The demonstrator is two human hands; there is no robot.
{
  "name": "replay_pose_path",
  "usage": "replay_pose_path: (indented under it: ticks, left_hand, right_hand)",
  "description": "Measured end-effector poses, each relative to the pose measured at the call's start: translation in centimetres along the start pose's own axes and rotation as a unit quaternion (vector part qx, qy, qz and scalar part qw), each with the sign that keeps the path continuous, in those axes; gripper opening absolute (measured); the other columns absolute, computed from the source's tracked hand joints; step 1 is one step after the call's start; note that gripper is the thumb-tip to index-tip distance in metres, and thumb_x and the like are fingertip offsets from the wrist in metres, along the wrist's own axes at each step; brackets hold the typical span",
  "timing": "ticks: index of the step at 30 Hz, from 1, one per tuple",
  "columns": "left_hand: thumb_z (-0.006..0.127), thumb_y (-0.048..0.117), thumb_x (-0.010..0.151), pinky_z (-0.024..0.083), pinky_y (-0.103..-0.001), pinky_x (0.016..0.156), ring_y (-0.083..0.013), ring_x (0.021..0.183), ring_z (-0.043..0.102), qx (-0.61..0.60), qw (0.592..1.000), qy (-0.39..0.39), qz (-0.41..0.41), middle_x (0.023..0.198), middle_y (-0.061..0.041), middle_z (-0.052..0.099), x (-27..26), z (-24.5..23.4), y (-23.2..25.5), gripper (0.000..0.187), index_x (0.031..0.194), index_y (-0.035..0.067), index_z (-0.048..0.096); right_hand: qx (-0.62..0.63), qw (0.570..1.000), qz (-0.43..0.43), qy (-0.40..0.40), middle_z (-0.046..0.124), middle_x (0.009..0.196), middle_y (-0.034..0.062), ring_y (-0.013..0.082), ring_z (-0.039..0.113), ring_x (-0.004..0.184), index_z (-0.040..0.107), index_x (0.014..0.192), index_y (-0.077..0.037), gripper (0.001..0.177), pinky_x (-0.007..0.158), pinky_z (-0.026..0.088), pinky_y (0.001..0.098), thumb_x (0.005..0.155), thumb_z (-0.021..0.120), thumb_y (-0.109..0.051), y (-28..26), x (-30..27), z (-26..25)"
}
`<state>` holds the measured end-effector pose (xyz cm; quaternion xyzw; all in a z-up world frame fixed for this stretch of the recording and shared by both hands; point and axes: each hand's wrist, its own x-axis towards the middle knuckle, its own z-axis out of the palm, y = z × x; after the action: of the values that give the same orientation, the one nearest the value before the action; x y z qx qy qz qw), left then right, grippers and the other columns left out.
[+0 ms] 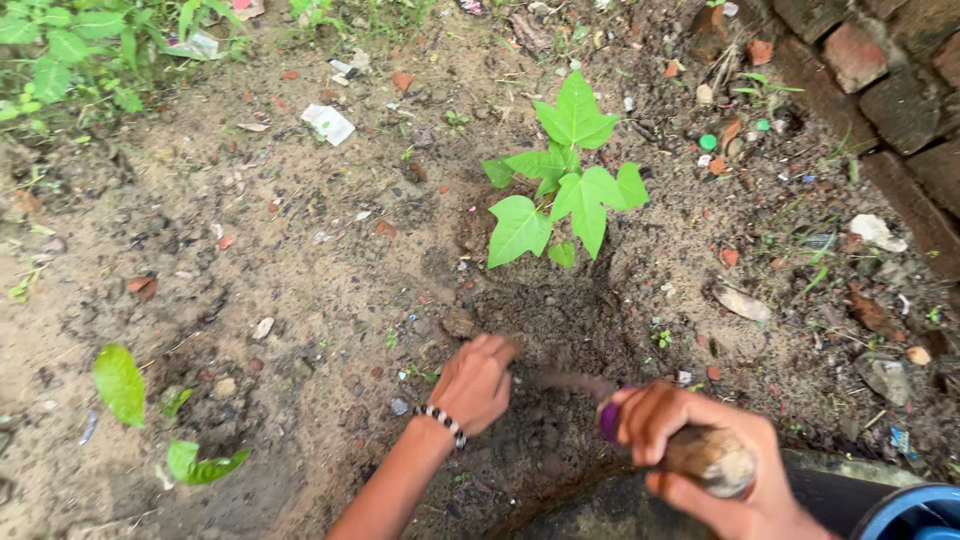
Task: The person digs into the soil near a small green plant using a hand trowel.
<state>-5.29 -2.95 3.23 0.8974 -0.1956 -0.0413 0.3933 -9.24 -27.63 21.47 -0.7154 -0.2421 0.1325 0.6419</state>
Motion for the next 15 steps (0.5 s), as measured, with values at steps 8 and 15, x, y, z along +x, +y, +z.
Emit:
replay_pose_path:
  ticks: [8, 15]
  left_hand:
    - [0.055, 0.004, 0.083, 0.046, -0.048, 0.101, -0.0387, 0.111, 0.060, 0.012, 0.996, 0.056, -0.065, 0.117, -0.023, 0.065, 5.6, 2.0, -3.3, 0.038, 0.119, -0.004, 0.063]
    - [0.059, 0.005, 0.083, 0.047, -0.047, 0.106, -0.0369, 0.122, 0.058, 0.064, 0.990, -0.042, -0.120, 0.124, -0.019, 0.065, 6.9, 3.5, -4.4, 0.035, 0.118, -0.001, 0.064]
  right_hand:
    - [-0.074, 0.990, 0.008, 0.123, 0.072, 0.090, 0.0083, 0.0175, 0.071, 0.091, 0.064, 0.084, -0.005, 0.020, 0.122, 0.046, 0.0424, 0.072, 0.066, 0.011, 6.8, 6.5, -0.8]
    - [0.063, 0.980, 0.110, 0.152, 0.071, 0.083, 0.0093, 0.0177, 0.070, 0.082, 0.063, 0.080, -0.003, 0.019, 0.072, 0.059, 0.0347, 0.071, 0.064, 0.013, 11.8, 11.5, -3.2]
